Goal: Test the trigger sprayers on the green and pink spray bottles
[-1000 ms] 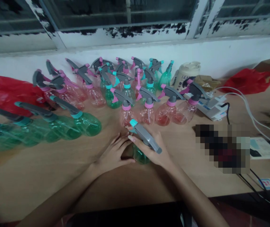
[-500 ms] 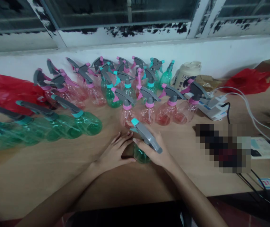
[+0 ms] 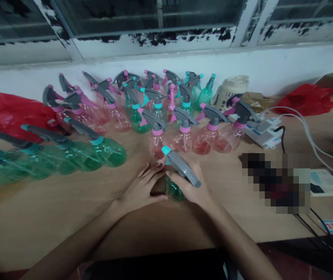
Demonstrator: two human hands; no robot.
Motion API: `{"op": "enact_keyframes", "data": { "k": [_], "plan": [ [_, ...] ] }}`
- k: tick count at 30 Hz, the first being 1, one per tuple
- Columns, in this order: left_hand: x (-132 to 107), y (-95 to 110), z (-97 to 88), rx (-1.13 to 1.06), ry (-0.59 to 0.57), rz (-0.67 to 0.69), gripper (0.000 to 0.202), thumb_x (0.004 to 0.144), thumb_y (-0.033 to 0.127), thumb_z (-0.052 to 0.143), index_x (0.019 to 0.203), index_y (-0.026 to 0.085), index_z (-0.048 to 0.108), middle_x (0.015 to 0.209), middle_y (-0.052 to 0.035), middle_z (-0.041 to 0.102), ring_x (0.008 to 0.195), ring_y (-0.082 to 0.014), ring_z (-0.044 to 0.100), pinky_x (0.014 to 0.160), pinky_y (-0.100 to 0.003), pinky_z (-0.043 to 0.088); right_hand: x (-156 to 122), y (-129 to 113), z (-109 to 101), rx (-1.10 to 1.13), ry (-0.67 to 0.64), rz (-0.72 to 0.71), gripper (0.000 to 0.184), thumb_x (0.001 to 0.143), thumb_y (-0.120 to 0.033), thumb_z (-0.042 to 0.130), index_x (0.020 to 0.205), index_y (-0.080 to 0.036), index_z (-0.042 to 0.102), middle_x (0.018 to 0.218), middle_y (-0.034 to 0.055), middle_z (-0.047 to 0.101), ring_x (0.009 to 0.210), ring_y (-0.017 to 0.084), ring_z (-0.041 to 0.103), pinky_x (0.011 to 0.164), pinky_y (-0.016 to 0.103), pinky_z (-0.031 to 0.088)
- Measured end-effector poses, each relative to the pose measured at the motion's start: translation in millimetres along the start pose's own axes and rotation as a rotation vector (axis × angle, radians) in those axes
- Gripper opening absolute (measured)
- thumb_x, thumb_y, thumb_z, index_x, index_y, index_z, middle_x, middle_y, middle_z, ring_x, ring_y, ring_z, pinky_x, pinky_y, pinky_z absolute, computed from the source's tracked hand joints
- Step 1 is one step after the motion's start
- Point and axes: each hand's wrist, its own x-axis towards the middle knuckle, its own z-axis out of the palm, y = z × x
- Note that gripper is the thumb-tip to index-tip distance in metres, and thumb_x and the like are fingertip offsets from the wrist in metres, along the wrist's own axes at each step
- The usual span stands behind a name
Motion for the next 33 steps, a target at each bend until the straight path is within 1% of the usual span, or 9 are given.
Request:
{"op": "enact_keyframes", "data": {
  "k": [5,11,16,19,22,23,25,29,33],
  "plan": [
    [0.2,-0.3,-0.4,-0.007,-0.003,-0.004,0.073,0.082,0.064,0.055,0.134,0.015,0.044,0.142,-0.0124,0.046,0.136,-0.0262,0.033,0.115,-0.047,0.016,0.8,-6.1,0.0,0.001,0.010,-0.010,0.018,0.074,-0.020,0.059,0.088,-0.028,0.067,0.084,-0.0019,0.068,0.080,0.021,0.064,0.077,0.036,0.050],
    [0.3,-1.0,0.1,-0.007,-0.006,0.002,0.072,0.083,0.063,0.055,0.135,0.015,0.042,0.141,-0.0127,0.046,0.137,-0.0262,0.032,0.114,-0.047,0.016,0.8,-7.5,1.0,0.018,0.024,-0.004,0.014,0.073,-0.019,0.057,0.082,-0.027,0.063,0.079,-0.0026,0.067,0.075,0.018,0.063,0.070,0.033,0.049],
    [0.7,-0.6,0.4,0.003,-0.007,0.005,0.071,0.083,0.062,0.056,0.133,0.013,0.044,0.143,-0.0139,0.044,0.137,-0.0263,0.031,0.115,-0.047,0.016,-1.0,-3.8,0.5,0.013,-0.002,0.038,0.027,0.073,-0.024,0.059,0.099,-0.030,0.065,0.081,-0.0012,0.068,0.072,0.021,0.063,0.070,0.036,0.049],
    [0.9,-0.7,0.7,0.004,-0.003,0.003,0.070,0.083,0.062,0.056,0.133,0.014,0.045,0.142,-0.0135,0.045,0.138,-0.0260,0.031,0.115,-0.047,0.016,-3.6,0.0,0.2,-0.017,-0.011,0.068,0.032,0.075,-0.027,0.058,0.106,-0.029,0.064,0.073,-0.0013,0.067,0.062,0.021,0.060,0.060,0.035,0.049],
    [0.9,-0.7,0.4,0.005,-0.002,0.003,0.070,0.084,0.062,0.055,0.135,0.015,0.043,0.143,-0.0133,0.044,0.138,-0.0262,0.030,0.114,-0.047,0.016,-5.8,3.2,0.6,-0.057,0.022,0.064,0.032,0.075,-0.028,0.059,0.106,-0.029,0.063,0.060,-0.0038,0.060,0.050,0.018,0.052,0.050,0.032,0.044],
    [0.9,-0.7,0.1,0.006,-0.003,0.004,0.070,0.084,0.062,0.055,0.135,0.016,0.043,0.144,-0.0134,0.043,0.138,-0.0264,0.031,0.114,-0.048,0.017,-5.9,3.6,0.7,-0.062,0.035,0.059,0.032,0.074,-0.028,0.060,0.107,-0.029,0.063,0.060,-0.0042,0.059,0.049,0.018,0.050,0.049,0.032,0.044],
    [0.8,-0.5,-0.4,0.007,-0.008,0.007,0.071,0.084,0.062,0.055,0.135,0.015,0.042,0.144,-0.0137,0.042,0.137,-0.0264,0.031,0.114,-0.048,0.017,-5.3,3.4,0.8,-0.057,0.050,0.047,0.034,0.074,-0.026,0.060,0.108,-0.030,0.062,0.066,-0.0034,0.062,0.053,0.018,0.053,0.053,0.033,0.046],
    [0.6,-0.4,-0.5,0.012,-0.013,0.008,0.072,0.082,0.061,0.058,0.135,0.014,0.043,0.144,-0.0137,0.043,0.138,-0.0263,0.030,0.114,-0.048,0.017,-2.0,0.7,0.3,-0.041,0.032,0.013,0.029,0.073,-0.024,0.060,0.101,-0.029,0.066,0.083,0.0000,0.068,0.073,0.022,0.063,0.069,0.037,0.049],
    [0.7,-0.8,-0.1,0.018,-0.013,0.008,0.073,0.082,0.061,0.059,0.136,0.013,0.042,0.143,-0.0136,0.043,0.137,-0.0262,0.031,0.114,-0.048,0.017,-1.1,-0.9,0.8,-0.012,0.013,0.020,0.023,0.073,-0.024,0.059,0.094,-0.029,0.067,0.084,0.0005,0.068,0.076,0.023,0.062,0.074,0.039,0.049]
  ]
}}
